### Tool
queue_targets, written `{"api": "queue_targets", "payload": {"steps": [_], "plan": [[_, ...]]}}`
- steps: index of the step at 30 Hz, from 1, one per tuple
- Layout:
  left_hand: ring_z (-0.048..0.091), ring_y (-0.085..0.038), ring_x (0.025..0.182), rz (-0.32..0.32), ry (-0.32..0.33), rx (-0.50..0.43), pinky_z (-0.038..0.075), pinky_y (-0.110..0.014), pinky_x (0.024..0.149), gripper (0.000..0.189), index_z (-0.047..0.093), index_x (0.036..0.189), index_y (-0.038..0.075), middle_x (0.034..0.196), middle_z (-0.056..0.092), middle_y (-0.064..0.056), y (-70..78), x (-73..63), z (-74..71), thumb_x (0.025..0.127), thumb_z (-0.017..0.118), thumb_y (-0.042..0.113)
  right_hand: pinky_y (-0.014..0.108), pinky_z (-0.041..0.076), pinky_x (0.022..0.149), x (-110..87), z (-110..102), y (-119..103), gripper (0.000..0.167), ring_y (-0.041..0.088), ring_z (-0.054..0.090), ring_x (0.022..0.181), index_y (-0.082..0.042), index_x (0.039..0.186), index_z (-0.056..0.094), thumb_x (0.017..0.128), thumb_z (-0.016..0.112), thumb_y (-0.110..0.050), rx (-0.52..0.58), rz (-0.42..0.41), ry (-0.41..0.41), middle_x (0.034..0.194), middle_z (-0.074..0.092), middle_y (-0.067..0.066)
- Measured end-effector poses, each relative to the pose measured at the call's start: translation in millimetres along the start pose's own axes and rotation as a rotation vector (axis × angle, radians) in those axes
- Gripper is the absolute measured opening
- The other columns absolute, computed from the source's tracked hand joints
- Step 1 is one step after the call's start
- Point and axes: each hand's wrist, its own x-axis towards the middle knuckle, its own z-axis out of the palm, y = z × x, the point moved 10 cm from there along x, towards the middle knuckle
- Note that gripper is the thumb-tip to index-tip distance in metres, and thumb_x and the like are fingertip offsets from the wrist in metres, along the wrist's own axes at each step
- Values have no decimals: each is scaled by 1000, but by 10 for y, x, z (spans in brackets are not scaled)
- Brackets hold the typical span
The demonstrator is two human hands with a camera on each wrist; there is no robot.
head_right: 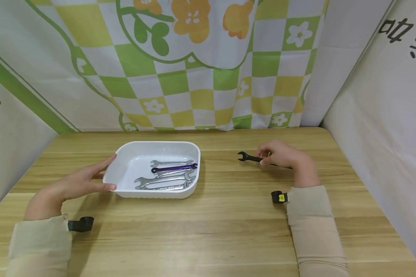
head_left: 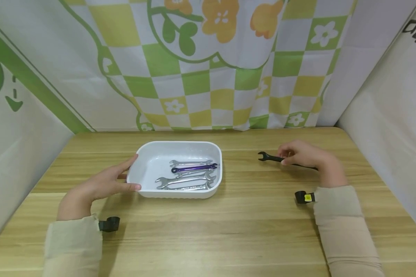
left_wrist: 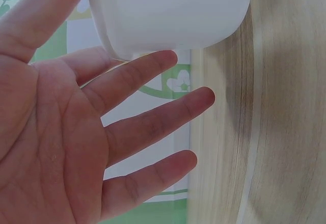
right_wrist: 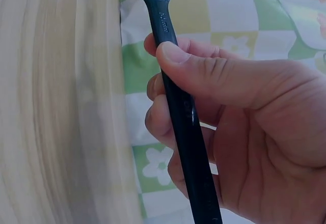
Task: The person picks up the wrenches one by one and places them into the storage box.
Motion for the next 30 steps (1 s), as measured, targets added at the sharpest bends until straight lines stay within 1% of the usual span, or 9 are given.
{"api": "queue_targets", "payload": {"steps": [5,13,20,23,27,30], "plan": [[40,-53,137,2,2,-2,49,-59,98,105,-3,161,14,158,25,-32,2,2,-5,91,72,37,35,50,79,24,0,-101,17,16,60,88,-6,108,71,91,68,-6,-9,-16,1,98,70,5],[41,-52,137,20,7,-17,49,-59,98,104,-2,161,12,158,24,-32,18,-8,-2,91,72,35,38,50,81,32,-11,-296,18,18,59,90,-7,109,70,92,66,-3,8,-38,-9,100,69,6],[40,-53,137,21,13,-6,48,-60,98,105,-1,160,11,159,23,-32,26,-13,-19,90,73,35,42,53,87,48,-9,-480,19,21,64,97,-6,111,70,93,66,-4,-18,-71,2,104,71,6],[41,-53,137,23,9,-3,48,-60,98,105,-1,160,11,159,23,-32,32,-8,-15,90,73,35,42,53,87,67,-2,-546,19,20,65,98,-7,111,70,93,66,-4,-26,-84,5,105,71,6],[42,-52,136,19,4,0,48,-60,99,105,-2,160,11,157,27,-33,27,-3,-4,90,72,36,41,53,86,113,39,-650,19,19,65,98,-8,112,70,94,65,-5,-29,-94,-13,107,71,6],[42,-52,136,16,5,-7,48,-60,99,105,-2,160,11,155,30,-34,14,-5,5,91,72,35,39,53,84,163,69,-751,17,18,63,95,-9,110,70,94,66,-6,-33,-111,-28,104,71,6]]}}
